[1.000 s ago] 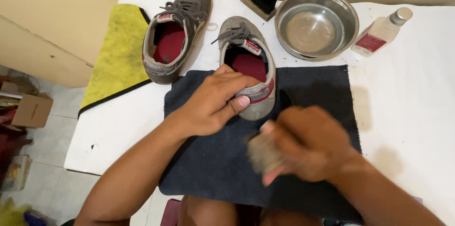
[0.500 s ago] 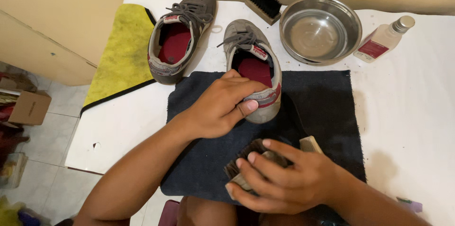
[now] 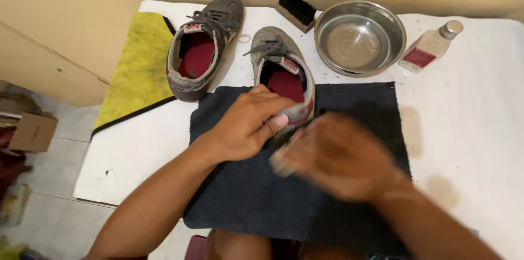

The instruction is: The person scrubs a grey sneaker using a small brush and a larger brush, dipping the brushes into a metal bowl of water. They clean the upper, sides, and sole of the shoe, then wipe it with a yellow cloth.

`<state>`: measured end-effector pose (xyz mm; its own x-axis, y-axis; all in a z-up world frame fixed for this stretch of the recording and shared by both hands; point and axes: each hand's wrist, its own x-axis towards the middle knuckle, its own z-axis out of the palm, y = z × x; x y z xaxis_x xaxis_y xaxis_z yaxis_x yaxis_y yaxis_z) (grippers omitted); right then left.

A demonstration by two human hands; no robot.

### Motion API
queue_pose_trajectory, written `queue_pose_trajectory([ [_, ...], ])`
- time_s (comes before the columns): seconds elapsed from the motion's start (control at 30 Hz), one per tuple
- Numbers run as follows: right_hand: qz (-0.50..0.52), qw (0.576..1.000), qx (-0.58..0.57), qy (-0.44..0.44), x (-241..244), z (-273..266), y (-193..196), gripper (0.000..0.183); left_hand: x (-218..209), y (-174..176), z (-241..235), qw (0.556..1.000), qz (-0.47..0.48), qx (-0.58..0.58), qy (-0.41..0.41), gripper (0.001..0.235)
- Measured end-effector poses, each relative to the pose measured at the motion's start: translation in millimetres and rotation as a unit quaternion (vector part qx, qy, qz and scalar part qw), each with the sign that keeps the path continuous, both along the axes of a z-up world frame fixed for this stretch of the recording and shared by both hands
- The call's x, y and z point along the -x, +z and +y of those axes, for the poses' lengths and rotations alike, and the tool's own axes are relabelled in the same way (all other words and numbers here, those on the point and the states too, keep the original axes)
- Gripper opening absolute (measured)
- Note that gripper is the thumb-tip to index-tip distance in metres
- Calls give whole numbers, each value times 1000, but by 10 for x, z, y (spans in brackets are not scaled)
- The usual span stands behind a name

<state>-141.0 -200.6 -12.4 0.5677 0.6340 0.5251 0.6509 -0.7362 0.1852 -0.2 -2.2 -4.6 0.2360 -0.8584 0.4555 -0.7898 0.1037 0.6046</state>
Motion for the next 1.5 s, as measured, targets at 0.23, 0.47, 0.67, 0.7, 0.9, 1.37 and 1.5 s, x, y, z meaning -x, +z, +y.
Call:
queue_pose_trajectory([
  [0.23,-106,905,282,-300,114,-164,-62,13,-3,-7,10,999,21,25,17,44],
  [0.47,16,954,-41,-298,-82,-689,31,26,-23,-10,37,999,22,24,33,43],
  [0.67,90,941,-190,-265,90,-834,91,64,2,-3,13,998,12,-5,61,31],
  [0.7,234,902,-252,-263,89,-810,139,71,23,13,7,997,0,-8,80,29],
  [0.9,218,943,-97,-233,-126,-935,-52,29,83,-100,-55,992,-14,-47,120,55],
  [1.37,83,987,-45,-128,-64,-411,-31,42,83,75,0,997,-15,-69,43,43],
  [1.5,68,971,-10,-230,-68,-451,-116,38,63,72,4,997,-11,-67,26,34],
])
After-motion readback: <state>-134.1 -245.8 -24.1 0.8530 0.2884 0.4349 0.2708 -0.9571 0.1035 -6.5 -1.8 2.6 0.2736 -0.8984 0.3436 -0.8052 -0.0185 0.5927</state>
